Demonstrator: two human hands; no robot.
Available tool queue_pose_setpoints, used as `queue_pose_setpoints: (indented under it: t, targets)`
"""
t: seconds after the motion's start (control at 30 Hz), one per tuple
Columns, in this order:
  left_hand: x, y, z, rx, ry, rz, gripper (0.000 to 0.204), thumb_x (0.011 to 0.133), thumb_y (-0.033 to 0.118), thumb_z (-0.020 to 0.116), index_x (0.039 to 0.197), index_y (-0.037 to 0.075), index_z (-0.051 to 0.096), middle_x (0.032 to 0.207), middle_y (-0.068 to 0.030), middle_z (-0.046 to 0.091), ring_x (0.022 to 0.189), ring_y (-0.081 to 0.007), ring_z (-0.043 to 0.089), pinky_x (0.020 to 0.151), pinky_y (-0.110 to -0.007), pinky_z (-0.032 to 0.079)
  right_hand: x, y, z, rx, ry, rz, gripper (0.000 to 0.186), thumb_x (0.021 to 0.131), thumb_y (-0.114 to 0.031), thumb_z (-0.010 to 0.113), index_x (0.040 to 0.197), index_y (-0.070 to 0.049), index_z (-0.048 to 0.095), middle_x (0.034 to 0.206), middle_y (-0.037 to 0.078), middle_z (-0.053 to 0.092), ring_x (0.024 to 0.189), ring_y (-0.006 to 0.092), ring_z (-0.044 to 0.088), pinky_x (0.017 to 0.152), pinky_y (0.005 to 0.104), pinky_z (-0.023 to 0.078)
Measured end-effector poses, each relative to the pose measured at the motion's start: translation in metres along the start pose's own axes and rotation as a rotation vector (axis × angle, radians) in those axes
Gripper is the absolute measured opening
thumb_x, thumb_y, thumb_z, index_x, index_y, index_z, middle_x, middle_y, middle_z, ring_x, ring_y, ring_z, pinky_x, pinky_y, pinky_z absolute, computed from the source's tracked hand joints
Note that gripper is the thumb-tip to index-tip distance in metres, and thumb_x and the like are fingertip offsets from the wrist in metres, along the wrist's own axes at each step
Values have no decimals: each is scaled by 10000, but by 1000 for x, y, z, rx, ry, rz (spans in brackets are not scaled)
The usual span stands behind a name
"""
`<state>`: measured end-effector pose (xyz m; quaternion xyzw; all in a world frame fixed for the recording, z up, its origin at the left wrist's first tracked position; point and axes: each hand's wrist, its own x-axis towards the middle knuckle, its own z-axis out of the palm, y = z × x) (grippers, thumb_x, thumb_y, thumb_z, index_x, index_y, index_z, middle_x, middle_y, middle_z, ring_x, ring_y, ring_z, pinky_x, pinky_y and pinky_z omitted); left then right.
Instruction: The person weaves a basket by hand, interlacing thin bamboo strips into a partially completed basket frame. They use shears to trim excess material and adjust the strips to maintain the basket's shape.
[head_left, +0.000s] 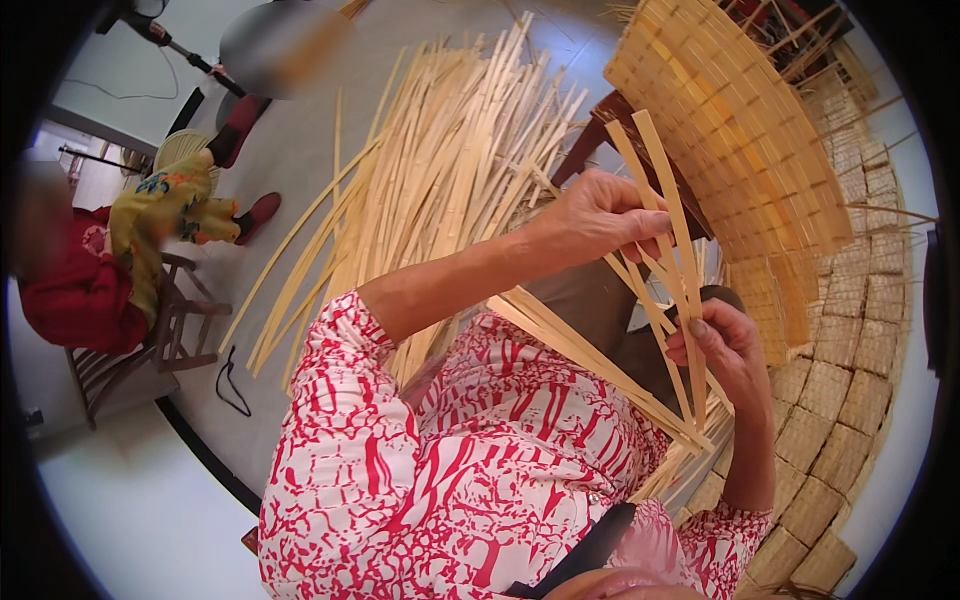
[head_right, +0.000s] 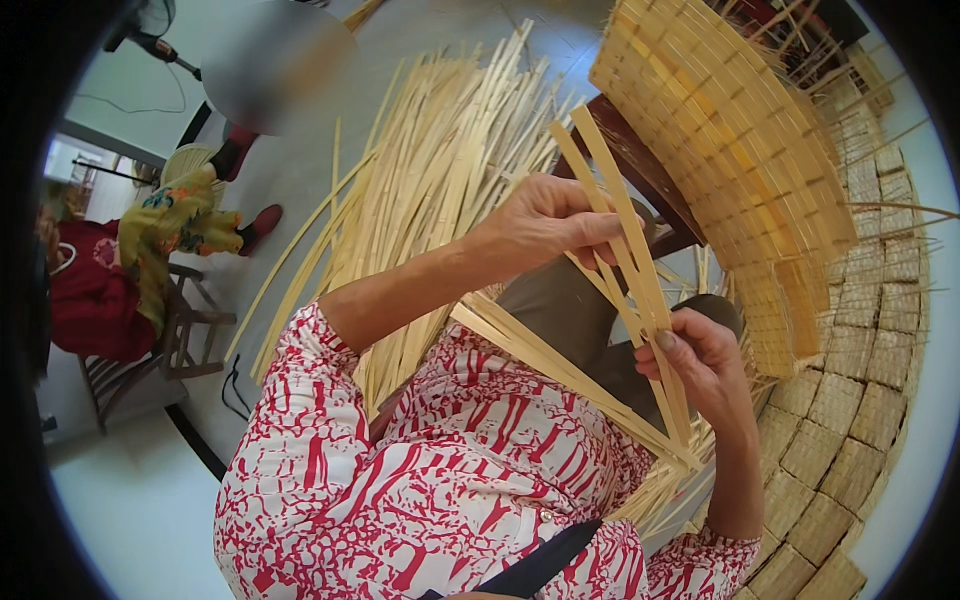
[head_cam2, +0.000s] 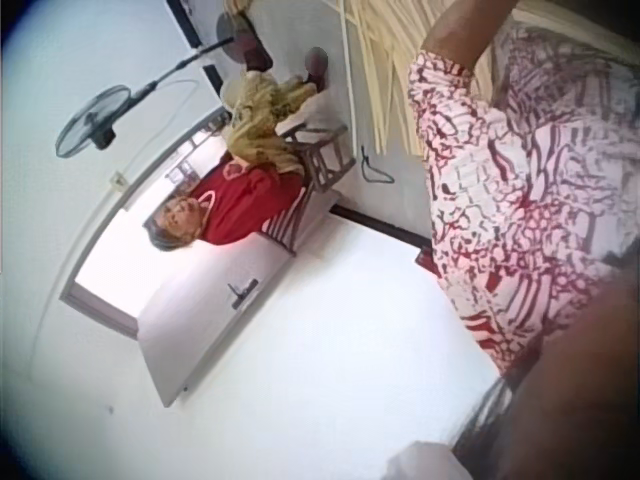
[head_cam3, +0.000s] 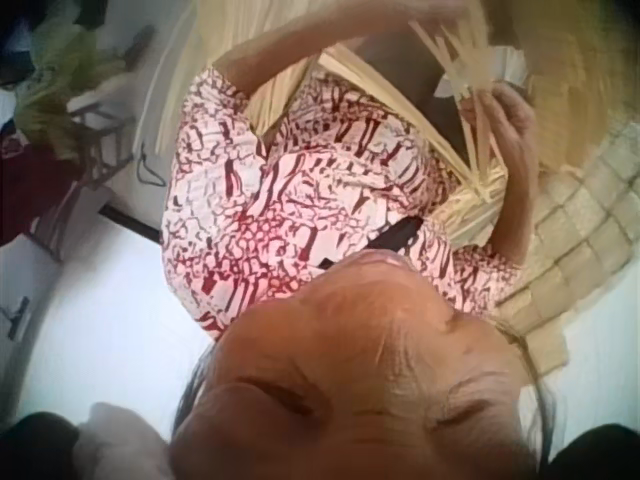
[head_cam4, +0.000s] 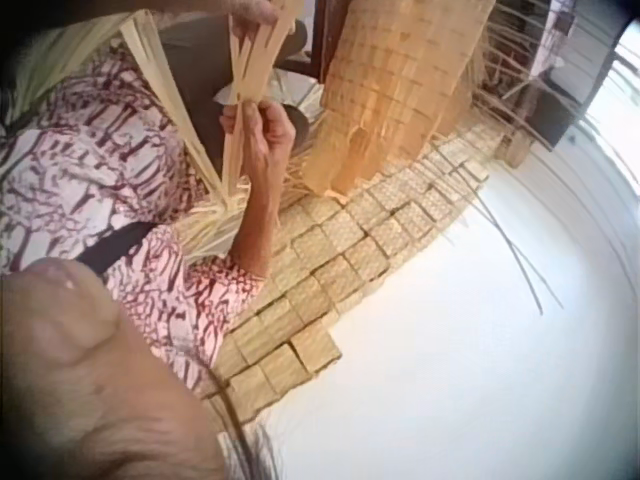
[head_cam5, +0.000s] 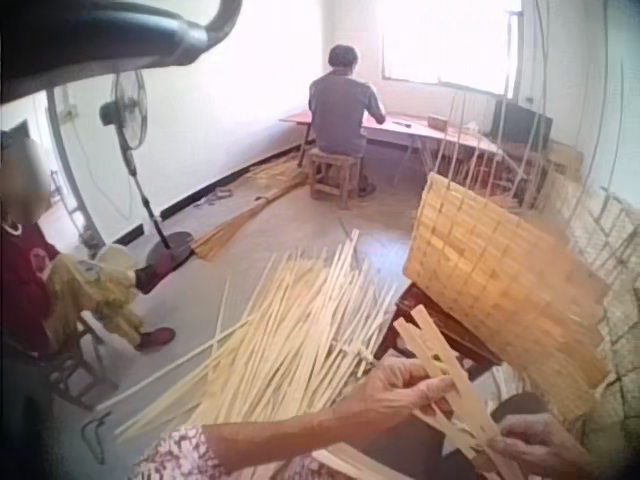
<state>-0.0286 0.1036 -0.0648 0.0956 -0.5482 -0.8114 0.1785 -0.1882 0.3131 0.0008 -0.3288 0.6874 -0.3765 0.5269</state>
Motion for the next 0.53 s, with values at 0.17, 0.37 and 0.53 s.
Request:
queue_pose_setpoints:
  t: [0.17, 0.37, 0.53]
  targets:
    - [-9, 15, -4, 42, -62, 54, 271, 974, 216, 621, 1143, 17, 697, 988, -79, 726, 840, -99, 677, 714, -227, 566, -3, -12, 10, -6, 29, 23, 232, 1007, -227, 566, 1015, -6, 636, 838, 53, 698, 760, 107, 683, 707, 244, 564]
    - [-14, 20, 1, 15, -73, 83, 284, 975, 203, 619, 1169, 6, 682, 976, -76, 725, 815, -93, 675, 717, -225, 571, -7, -10, 8, -17, 5, 0, 237, 1006, -232, 569, 1008, -6, 641, 820, 55, 701, 753, 110, 685, 701, 242, 561]
    - [-14, 18, -4, 19, -19, 27, 287, 968, 190, 626, 1195, 22, 674, 991, -74, 724, 829, -92, 675, 728, -227, 572, 0, -11, 14, -119, -8, -16, 216, 999, -219, 579, 1010, -13, 642, 825, 59, 703, 747, 115, 685, 695, 244, 560]
